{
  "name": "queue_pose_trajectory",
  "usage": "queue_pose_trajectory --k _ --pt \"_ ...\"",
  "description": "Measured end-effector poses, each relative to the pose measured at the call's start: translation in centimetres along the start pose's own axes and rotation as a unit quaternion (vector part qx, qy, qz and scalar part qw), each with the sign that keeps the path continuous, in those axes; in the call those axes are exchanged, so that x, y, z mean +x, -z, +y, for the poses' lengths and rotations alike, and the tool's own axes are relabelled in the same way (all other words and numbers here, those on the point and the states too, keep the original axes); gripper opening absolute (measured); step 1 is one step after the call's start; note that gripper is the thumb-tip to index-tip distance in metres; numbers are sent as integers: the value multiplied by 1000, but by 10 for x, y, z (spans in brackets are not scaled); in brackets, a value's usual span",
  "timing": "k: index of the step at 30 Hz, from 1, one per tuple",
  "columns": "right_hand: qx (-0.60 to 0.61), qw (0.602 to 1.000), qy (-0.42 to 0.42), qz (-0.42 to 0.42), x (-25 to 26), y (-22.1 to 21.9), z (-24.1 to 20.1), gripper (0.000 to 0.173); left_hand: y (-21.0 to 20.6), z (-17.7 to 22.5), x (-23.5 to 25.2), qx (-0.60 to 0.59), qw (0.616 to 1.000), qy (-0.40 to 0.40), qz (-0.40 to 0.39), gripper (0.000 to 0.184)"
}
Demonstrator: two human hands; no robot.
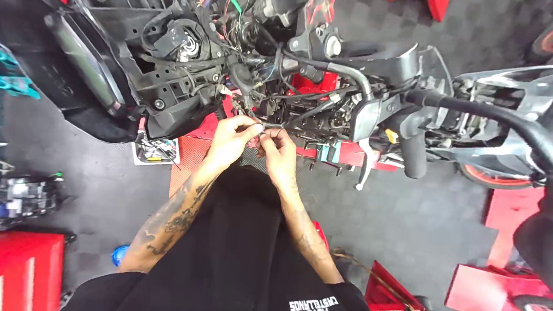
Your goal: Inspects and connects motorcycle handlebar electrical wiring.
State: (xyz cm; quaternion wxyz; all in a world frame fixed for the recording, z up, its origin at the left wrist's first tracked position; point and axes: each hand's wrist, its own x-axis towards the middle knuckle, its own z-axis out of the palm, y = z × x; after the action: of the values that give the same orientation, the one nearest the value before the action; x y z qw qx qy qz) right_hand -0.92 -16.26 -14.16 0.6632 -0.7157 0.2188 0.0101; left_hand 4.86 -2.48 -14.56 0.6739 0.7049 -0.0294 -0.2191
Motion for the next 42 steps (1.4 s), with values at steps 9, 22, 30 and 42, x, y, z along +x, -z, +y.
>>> queue_pose_trajectory --k 9,22,30,42 --pt "110 987 -81 -81 8 10 16 10 -12 -1 -6 55 996 -32 62 11" --pt "172 958 -81 -214 52 10 29 22 1 5 -16 84 994 -2 73 22" --pt "166 959 19 -227 70 6 31 31 6 -1 -16 -243 951 187 48 21" --pt "91 982 46 -157 65 9 24 27 4 -17 -8 -375 891 255 -2 19"
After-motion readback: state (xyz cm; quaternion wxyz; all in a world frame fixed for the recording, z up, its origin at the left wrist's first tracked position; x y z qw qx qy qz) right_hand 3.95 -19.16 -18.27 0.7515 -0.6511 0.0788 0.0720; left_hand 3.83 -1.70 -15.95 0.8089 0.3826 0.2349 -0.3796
